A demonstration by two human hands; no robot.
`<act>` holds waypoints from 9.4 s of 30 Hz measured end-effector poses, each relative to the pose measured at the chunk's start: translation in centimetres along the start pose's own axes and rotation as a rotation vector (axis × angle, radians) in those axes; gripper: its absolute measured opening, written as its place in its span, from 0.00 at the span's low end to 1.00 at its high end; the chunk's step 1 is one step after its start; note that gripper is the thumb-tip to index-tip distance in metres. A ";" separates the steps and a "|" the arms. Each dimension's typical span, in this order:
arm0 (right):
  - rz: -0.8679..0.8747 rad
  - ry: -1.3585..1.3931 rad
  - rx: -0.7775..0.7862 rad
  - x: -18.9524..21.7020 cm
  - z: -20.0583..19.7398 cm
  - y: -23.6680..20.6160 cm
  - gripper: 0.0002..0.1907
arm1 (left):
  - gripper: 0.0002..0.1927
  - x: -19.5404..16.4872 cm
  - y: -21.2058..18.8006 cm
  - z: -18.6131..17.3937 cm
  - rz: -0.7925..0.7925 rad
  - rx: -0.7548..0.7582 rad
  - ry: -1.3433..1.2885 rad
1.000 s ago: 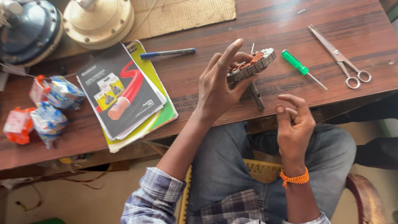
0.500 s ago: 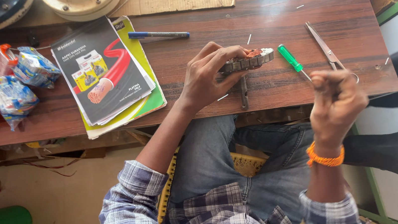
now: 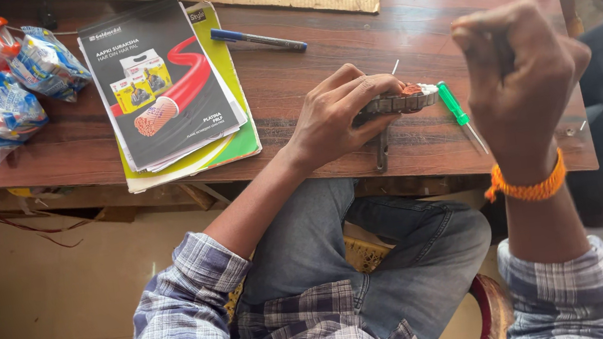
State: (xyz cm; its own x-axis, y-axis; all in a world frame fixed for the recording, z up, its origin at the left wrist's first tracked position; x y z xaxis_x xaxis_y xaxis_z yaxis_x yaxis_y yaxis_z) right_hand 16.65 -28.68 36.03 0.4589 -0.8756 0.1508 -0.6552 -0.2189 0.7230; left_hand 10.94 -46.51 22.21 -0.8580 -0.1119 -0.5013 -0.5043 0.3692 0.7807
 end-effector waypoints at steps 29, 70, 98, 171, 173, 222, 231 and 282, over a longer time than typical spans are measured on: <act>0.502 0.307 0.024 1.6 5.1 -11.8 0.04 | 0.15 5.5 3.0 0.8 -0.242 0.477 -0.758; -0.061 0.194 0.088 -4.9 6.2 -1.2 0.03 | 0.48 -0.4 0.0 1.0 -0.385 0.038 -0.384; 0.577 0.302 -0.034 1.1 3.2 -19.1 0.03 | 0.29 -2.6 1.6 1.4 -0.084 0.343 -0.310; 0.315 0.258 0.275 2.6 -2.8 -5.9 0.02 | 0.33 -7.5 0.8 -3.0 -0.364 0.112 -0.128; 0.318 0.260 0.258 2.3 -2.9 -5.8 0.02 | 0.39 -7.7 1.3 -3.1 -0.224 0.071 -0.155; 0.166 0.187 0.311 1.7 -1.8 -5.5 0.04 | 0.21 -12.4 -3.3 0.6 -0.303 -0.177 0.170; 0.226 0.147 0.408 1.7 0.8 -3.7 0.05 | 0.54 -4.4 0.1 -1.6 -0.708 0.141 -0.471; 0.085 0.289 0.229 1.9 -2.8 -6.9 0.02 | 0.23 -9.0 -3.2 0.6 -0.086 -0.012 0.195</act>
State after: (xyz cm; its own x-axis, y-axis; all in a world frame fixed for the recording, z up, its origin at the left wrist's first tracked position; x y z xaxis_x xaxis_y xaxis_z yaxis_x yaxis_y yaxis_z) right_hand 23.75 -27.66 33.23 0.5262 -0.7445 0.4110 -0.8003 -0.2701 0.5353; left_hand 20.37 -46.12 24.03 -0.8139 -0.3194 -0.4854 -0.5764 0.3393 0.7434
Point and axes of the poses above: each hand's wrist, its own y-axis towards the middle knuckle, its own z-axis out of the palm, x = y × z, the point moved 1 cm from there along y, towards the middle knuckle, and after that the axes turned 2 degrees about -y, right-handed, at the moved point
